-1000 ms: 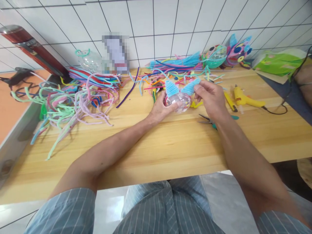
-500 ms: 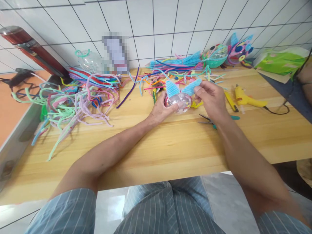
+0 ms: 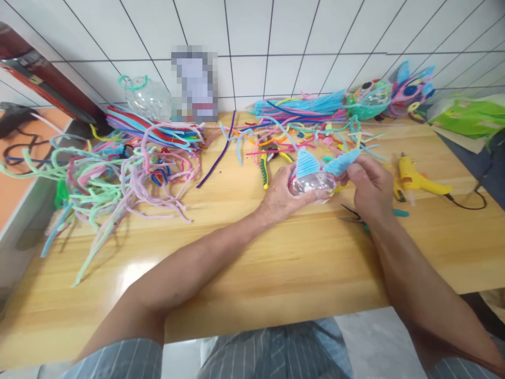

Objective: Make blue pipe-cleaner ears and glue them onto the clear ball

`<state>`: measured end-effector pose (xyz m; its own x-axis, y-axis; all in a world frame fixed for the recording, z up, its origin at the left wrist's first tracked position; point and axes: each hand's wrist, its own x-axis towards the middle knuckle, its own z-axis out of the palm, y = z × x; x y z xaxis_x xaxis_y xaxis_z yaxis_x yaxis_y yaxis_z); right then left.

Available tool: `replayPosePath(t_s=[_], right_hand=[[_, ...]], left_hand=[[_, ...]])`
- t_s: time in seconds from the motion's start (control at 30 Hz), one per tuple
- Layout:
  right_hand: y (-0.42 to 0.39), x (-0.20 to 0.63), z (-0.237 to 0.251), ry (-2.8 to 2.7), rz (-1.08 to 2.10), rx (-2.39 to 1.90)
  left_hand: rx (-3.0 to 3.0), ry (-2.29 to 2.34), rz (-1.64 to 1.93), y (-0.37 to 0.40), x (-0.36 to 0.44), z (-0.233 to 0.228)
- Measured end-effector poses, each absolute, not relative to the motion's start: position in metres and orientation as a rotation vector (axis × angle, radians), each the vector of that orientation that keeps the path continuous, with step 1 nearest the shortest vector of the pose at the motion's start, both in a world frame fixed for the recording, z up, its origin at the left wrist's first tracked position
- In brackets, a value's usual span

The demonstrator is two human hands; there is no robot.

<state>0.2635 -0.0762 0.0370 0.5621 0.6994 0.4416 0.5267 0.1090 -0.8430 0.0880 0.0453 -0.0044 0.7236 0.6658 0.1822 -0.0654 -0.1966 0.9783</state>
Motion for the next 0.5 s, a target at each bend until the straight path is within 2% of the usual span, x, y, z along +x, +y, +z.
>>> replayPosePath(t_s=[0.5], right_hand=[[-0.0733,0.2639,0.0289,-1.052,0.184,-1.431]], left_hand=[[1.604,0.404,0.692,0.0470,0.0860,0.0001]])
